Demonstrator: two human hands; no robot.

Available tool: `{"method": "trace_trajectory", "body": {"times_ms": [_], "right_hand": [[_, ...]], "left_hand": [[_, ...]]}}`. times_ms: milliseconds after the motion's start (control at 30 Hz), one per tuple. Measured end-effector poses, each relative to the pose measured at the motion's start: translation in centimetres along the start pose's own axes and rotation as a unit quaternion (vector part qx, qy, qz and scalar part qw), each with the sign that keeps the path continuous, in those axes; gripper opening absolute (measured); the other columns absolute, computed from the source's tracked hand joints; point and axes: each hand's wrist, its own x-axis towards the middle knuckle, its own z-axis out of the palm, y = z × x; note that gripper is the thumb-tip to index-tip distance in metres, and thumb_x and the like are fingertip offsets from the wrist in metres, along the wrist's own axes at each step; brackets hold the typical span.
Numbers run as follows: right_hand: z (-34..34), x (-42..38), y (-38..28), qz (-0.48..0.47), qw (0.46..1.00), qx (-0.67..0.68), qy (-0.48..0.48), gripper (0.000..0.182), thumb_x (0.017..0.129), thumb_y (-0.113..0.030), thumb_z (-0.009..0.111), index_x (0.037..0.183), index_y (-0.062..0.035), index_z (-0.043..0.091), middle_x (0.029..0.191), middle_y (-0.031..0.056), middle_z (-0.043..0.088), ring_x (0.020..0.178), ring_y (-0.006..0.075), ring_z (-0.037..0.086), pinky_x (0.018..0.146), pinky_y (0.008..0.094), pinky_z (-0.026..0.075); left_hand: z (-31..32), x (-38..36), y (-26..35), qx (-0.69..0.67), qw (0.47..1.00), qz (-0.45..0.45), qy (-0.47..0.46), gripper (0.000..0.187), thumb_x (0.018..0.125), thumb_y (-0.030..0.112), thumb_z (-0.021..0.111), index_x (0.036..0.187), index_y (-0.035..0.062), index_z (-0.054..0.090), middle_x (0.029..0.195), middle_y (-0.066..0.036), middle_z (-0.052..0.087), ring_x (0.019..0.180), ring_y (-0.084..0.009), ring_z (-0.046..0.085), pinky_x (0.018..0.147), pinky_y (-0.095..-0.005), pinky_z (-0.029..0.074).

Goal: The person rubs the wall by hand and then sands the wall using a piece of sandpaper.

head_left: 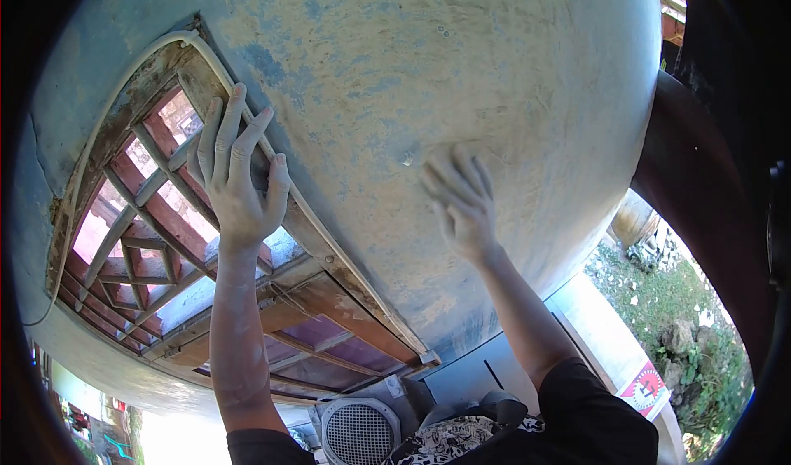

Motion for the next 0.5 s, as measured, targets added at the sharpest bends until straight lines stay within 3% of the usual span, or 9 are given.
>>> {"method": "trace_trajectory", "body": {"times_ms": [67, 167, 200, 267, 367, 433, 500], "right_hand": [[-0.3, 0.8, 1.0, 0.125, 0.986, 0.052, 0.096, 0.042, 0.106, -0.026, 0.062, 0.148, -0.0233, 0.064, 0.166, -0.0009, 0.047, 0.16, 0.0291, 0.032, 0.132, 0.0507, 0.024], [0.6, 1.4, 0.1, 0.184, 0.973, 0.048, 0.134, 0.048, 0.102, -0.022, 0.068, 0.149, -0.0282, 0.062, 0.166, -0.0014, 0.048, 0.159, 0.0282, 0.034, 0.131, 0.0507, 0.027], [0.7, 1.4, -0.9, 0.182, 0.973, 0.047, 0.136, 0.048, 0.102, -0.022, 0.068, 0.149, -0.0282, 0.062, 0.166, -0.0014, 0.048, 0.159, 0.0282, 0.034, 0.131, 0.0507, 0.027], [0.4, 0.5, -3.5, 0.094, 0.994, 0.052, 0.011, 0.052, 0.099, -0.019, 0.07, 0.15, -0.0307, 0.062, 0.165, -0.0012, 0.049, 0.16, 0.0278, 0.034, 0.131, 0.0507, 0.027], [-1.3, 0.1, -1.8, 0.026, 0.999, 0.02, -0.022, 0.054, 0.1, -0.02, 0.071, 0.151, -0.0299, 0.06, 0.165, -0.0024, 0.05, 0.158, 0.0294, 0.036, 0.131, 0.0513, 0.027], [-0.4, 0.9, 0.7, 0.02, 1.0, -0.019, 0.002, 0.05, 0.099, -0.022, 0.072, 0.148, -0.0276, 0.065, 0.165, -0.0002, 0.051, 0.157, 0.0307, 0.038, 0.131, 0.0504, 0.026], [0.1, 2.6, 2.6, 0.113, 0.983, 0.033, 0.143, 0.041, 0.1, -0.024, 0.071, 0.142, -0.023, 0.071, 0.165, 0.0041, 0.05, 0.158, 0.0322, 0.037, 0.13, 0.0498, 0.025]], "left_hand": [[0.1, 0.0, -0.1, 0.007, 1.0, 0.004, 0.003, 0.048, 0.1, 0.022, 0.057, 0.146, 0.0063, 0.06, 0.162, -0.021, 0.049, 0.15, -0.0399, 0.042, 0.124, -0.0543, 0.027], [0.0, 0.0, 0.0, -0.005, 1.0, -0.004, -0.004, 0.049, 0.099, 0.022, 0.058, 0.146, 0.0064, 0.059, 0.162, -0.021, 0.049, 0.151, -0.04, 0.041, 0.124, -0.0551, 0.026], [-0.1, 0.1, 0.0, -0.005, 1.0, -0.002, 0.0, 0.049, 0.099, 0.022, 0.058, 0.146, 0.0064, 0.059, 0.162, -0.021, 0.049, 0.151, -0.04, 0.041, 0.124, -0.0551, 0.026], [-0.3, 0.1, 0.3, 0.003, 1.0, -0.007, -0.013, 0.05, 0.098, 0.021, 0.059, 0.145, 0.0061, 0.059, 0.162, -0.022, 0.049, 0.152, -0.0414, 0.039, 0.124, -0.056, 0.025], [-0.3, 0.1, 0.2, -0.016, 1.0, 0.0, -0.012, 0.05, 0.097, 0.021, 0.061, 0.145, 0.0054, 0.059, 0.162, -0.023, 0.048, 0.152, -0.0436, 0.037, 0.125, -0.0571, 0.024], [-0.2, 0.0, 0.0, -0.016, 1.0, 0.001, -0.011, 0.051, 0.097, 0.021, 0.061, 0.145, 0.0046, 0.059, 0.162, -0.024, 0.048, 0.153, -0.0458, 0.036, 0.125, -0.0574, 0.024], [-0.2, 0.0, 0.2, -0.019, 1.0, -0.005, -0.011, 0.051, 0.096, 0.02, 0.061, 0.145, 0.0048, 0.059, 0.162, -0.024, 0.048, 0.153, -0.0467, 0.035, 0.125, -0.0575, 0.024]]}}
